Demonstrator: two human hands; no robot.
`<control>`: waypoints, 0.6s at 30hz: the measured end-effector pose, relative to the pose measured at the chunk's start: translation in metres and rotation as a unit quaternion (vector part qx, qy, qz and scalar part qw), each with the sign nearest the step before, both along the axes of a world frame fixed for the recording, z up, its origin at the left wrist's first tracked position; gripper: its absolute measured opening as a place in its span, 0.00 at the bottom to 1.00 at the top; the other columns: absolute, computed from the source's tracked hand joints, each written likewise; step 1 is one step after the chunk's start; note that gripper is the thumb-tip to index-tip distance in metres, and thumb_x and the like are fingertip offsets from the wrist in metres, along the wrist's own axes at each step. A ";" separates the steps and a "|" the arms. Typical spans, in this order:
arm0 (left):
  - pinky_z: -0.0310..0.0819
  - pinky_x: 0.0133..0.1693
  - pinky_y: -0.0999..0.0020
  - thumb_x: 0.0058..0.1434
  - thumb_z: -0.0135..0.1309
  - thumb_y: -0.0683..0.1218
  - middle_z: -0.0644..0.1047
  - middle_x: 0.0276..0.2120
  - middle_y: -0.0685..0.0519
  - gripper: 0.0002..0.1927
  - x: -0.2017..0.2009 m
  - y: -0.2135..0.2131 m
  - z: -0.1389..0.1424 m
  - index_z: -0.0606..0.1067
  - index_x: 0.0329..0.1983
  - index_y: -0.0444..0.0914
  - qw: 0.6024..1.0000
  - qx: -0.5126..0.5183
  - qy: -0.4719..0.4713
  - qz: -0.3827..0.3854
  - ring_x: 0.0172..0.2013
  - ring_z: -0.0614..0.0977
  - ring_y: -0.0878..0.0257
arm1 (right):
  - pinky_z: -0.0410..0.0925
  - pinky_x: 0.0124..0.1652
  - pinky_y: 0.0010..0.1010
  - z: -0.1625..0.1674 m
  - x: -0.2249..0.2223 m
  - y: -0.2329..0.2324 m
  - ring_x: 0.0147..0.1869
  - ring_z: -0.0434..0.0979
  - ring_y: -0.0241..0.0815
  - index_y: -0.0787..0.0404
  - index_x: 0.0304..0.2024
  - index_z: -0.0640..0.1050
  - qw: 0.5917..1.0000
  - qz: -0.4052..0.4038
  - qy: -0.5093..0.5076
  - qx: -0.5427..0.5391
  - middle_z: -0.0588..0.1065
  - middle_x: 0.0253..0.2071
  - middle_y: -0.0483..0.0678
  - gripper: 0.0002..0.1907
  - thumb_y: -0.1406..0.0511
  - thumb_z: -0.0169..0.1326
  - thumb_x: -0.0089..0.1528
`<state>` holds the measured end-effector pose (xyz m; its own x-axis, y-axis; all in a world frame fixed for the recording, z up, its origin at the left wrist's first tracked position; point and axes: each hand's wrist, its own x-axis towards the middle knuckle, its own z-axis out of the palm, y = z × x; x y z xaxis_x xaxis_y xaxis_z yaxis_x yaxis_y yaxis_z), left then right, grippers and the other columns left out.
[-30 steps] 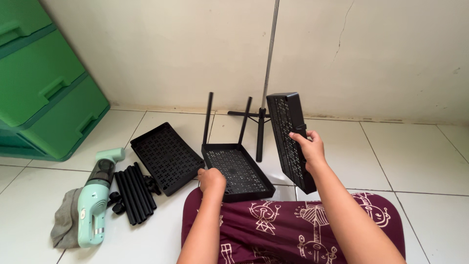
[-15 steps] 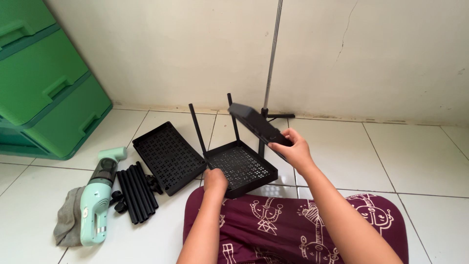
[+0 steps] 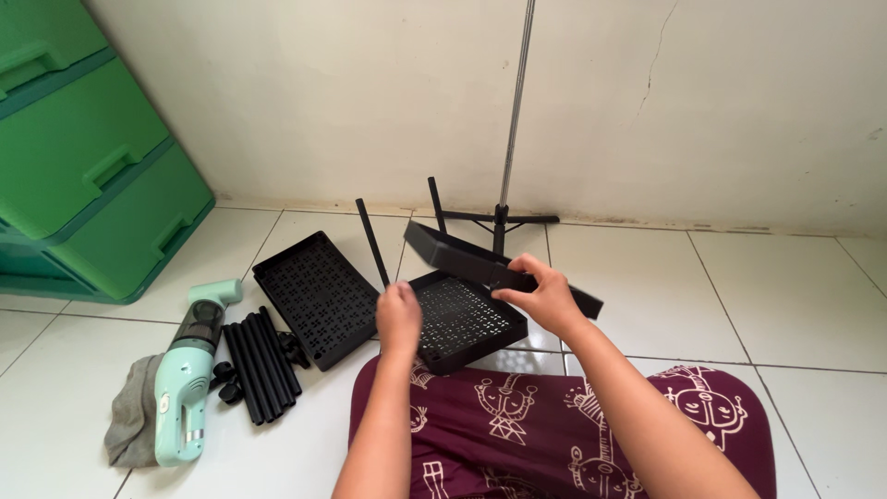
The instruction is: The person sits on the floor and takes apart a small black metal rack, pulling a crossbar free from the frame. They then fit the bars into the side panels of the perforated plastic baskets and press the basket trays onto the frame to rebuild the rack.
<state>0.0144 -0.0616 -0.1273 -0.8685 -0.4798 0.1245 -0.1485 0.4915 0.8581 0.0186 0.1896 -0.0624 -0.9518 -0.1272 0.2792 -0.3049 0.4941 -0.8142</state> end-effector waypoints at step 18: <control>0.64 0.65 0.56 0.48 0.43 0.29 0.77 0.58 0.45 0.24 0.046 -0.021 0.064 0.85 0.33 0.44 0.929 -0.163 0.248 -0.222 0.63 0.71 0.47 | 0.54 0.62 0.47 -0.007 0.005 0.002 0.51 0.76 0.44 0.55 0.42 0.78 0.946 0.107 0.220 0.213 0.77 0.44 0.43 0.22 0.56 0.71 0.49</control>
